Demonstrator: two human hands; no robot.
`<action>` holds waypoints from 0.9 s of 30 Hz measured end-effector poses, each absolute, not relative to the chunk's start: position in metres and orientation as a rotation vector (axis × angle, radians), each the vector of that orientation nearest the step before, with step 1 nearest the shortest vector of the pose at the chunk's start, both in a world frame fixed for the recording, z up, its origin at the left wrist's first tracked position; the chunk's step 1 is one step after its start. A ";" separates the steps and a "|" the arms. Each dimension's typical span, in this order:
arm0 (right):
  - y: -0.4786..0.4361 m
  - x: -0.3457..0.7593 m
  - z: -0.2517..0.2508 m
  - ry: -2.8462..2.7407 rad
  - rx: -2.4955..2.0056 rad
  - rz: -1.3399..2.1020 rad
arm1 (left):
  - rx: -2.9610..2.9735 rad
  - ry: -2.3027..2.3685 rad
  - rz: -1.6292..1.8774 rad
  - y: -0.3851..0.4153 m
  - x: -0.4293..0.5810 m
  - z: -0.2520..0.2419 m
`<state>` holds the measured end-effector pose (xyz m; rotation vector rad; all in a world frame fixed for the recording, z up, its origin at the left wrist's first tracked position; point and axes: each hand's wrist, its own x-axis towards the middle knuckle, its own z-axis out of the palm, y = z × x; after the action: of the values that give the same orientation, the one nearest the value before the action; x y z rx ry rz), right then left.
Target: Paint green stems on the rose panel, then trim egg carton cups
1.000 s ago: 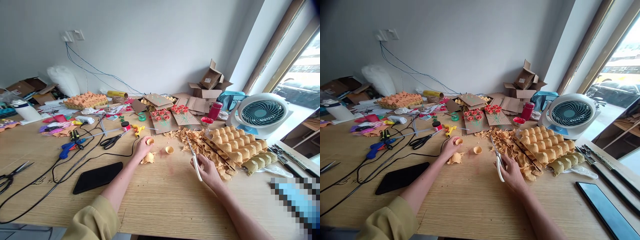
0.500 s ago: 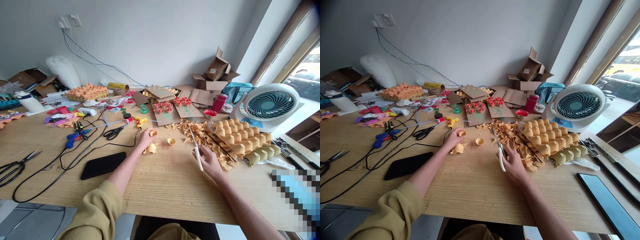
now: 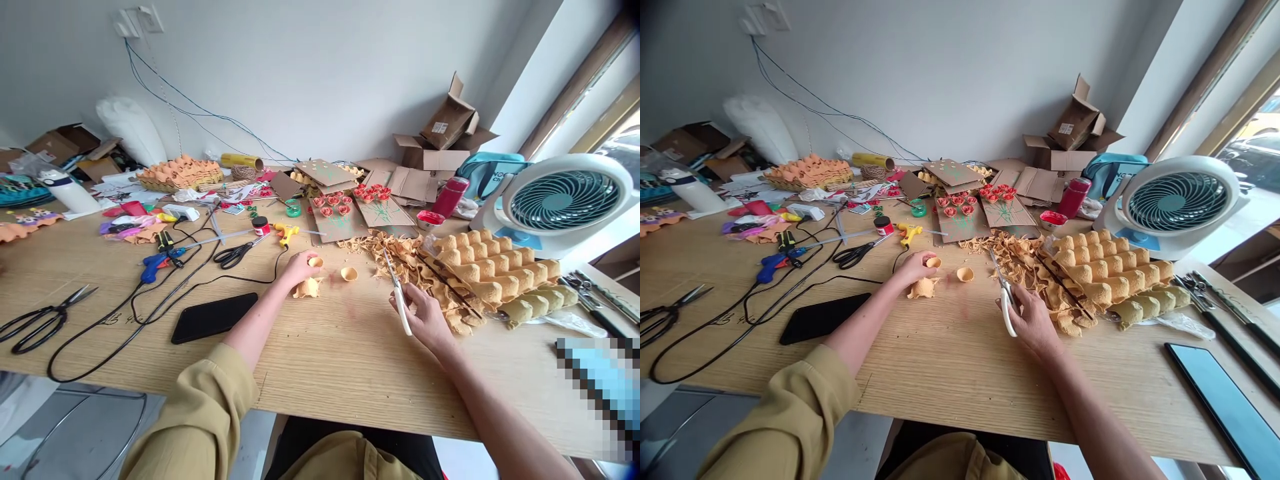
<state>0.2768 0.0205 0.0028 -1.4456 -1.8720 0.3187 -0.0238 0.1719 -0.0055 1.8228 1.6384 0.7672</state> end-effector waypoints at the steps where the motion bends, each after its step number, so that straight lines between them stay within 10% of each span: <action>1: 0.021 0.277 0.003 -1.869 -1.447 0.320 | 1.814 1.633 0.768 0.173 -0.025 -0.006; 27: 0.019 0.276 0.005 -1.852 -1.468 0.346 | 1.823 1.619 0.751 0.177 -0.033 -0.009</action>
<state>0.2756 0.0192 0.0053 -1.4678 -1.8515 0.3462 -0.0332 0.1773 -0.0086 1.8229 1.6191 0.7510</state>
